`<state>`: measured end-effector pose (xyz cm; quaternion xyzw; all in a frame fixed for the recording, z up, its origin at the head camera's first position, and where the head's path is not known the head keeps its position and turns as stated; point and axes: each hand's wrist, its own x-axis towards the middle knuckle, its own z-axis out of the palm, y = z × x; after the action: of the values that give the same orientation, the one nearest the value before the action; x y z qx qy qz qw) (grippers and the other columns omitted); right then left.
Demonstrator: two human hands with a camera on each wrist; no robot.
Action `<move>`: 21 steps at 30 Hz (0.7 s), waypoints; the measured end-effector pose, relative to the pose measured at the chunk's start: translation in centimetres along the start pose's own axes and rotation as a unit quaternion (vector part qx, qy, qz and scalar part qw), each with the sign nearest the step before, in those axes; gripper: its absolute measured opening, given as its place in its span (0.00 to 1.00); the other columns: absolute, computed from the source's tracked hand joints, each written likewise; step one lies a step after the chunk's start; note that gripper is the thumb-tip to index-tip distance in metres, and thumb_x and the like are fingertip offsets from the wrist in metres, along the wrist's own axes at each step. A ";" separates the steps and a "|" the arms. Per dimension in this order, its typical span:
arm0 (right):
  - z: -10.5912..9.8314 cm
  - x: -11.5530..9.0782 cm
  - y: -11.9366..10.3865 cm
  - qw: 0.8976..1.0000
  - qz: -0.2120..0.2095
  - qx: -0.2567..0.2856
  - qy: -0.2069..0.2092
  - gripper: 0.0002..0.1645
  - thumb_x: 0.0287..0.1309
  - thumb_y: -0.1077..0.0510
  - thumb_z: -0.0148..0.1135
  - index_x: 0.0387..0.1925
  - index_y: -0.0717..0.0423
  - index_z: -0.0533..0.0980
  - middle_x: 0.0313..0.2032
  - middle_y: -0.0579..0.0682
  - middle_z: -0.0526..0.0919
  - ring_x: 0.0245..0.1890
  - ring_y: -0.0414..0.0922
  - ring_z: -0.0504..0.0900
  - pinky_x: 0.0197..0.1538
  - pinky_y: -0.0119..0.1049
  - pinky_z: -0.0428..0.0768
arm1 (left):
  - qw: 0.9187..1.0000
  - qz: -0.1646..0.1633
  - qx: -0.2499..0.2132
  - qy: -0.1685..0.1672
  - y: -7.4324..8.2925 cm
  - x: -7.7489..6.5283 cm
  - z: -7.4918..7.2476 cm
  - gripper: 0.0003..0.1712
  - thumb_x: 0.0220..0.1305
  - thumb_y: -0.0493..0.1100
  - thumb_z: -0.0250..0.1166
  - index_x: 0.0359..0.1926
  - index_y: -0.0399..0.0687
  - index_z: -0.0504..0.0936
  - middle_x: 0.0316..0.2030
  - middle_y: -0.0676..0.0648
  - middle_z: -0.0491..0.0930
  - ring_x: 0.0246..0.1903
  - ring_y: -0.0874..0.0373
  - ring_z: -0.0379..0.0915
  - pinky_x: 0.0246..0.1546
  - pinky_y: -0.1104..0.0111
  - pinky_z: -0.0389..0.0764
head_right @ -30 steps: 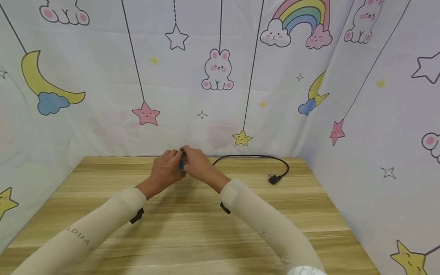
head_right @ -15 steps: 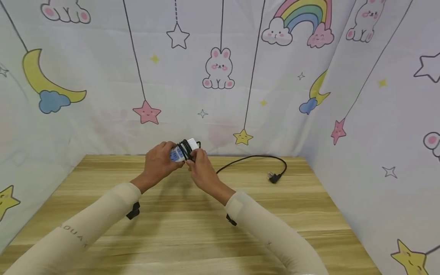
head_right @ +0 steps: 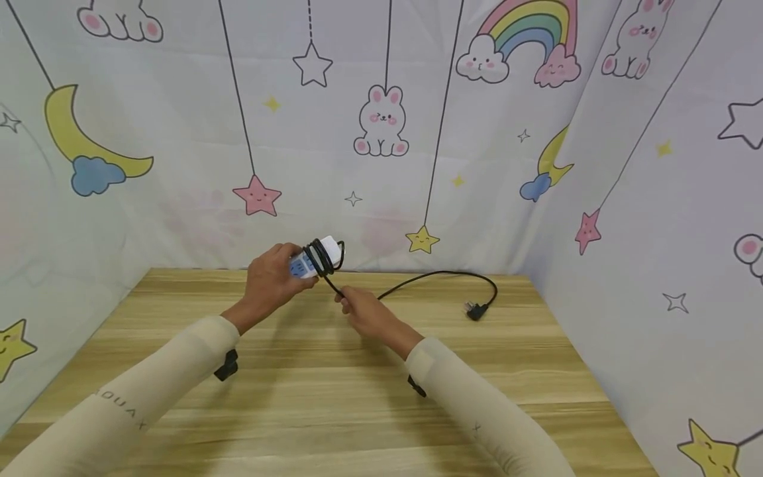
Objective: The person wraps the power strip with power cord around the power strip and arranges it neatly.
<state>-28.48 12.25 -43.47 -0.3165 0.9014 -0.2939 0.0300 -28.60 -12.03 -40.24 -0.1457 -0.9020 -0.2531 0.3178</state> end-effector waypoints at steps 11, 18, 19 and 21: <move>3.7 4.8 10.2 0.993 -0.090 -0.067 -0.041 0.21 0.93 0.45 0.43 0.65 0.44 0.80 0.62 0.46 0.90 0.62 0.45 0.89 0.69 0.47 0.84 | 0.999 -0.014 -0.037 -0.016 0.6 -0.1 -0.1 0.37 0.51 0.47 0.91 0.58 0.37 0.86 0.47 0.36 0.90 0.40 0.42 0.88 0.41 0.48 0.86; 1.1 3.9 3.9 0.982 -0.089 -0.160 -0.053 0.14 0.90 0.55 0.53 0.53 0.57 0.82 0.48 0.56 0.91 0.52 0.55 0.90 0.62 0.53 0.86 | 0.999 0.005 -0.037 -0.034 1.2 -0.6 -0.3 0.37 0.48 0.45 0.92 0.58 0.38 0.87 0.46 0.37 0.90 0.40 0.43 0.88 0.40 0.48 0.87; 0.4 3.4 2.4 0.981 -0.072 -0.169 -0.059 0.12 0.88 0.57 0.55 0.51 0.58 0.82 0.47 0.56 0.91 0.50 0.55 0.90 0.60 0.53 0.86 | 0.999 0.008 -0.033 -0.039 1.2 -0.7 -0.3 0.37 0.48 0.45 0.92 0.58 0.39 0.87 0.46 0.37 0.90 0.40 0.43 0.88 0.40 0.49 0.88; 0.0 3.7 1.6 0.982 -0.025 -0.175 -0.068 0.12 0.88 0.56 0.56 0.51 0.58 0.83 0.45 0.56 0.90 0.49 0.54 0.90 0.60 0.52 0.86 | 0.998 0.015 -0.025 -0.048 1.0 -0.8 -0.4 0.37 0.47 0.45 0.92 0.58 0.40 0.87 0.46 0.38 0.90 0.40 0.43 0.88 0.41 0.49 0.88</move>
<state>-32.35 11.11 -43.88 -0.3582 0.9268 -0.1097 0.0280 -27.38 -11.50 -40.17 -0.1790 -0.9074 -0.2632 0.2746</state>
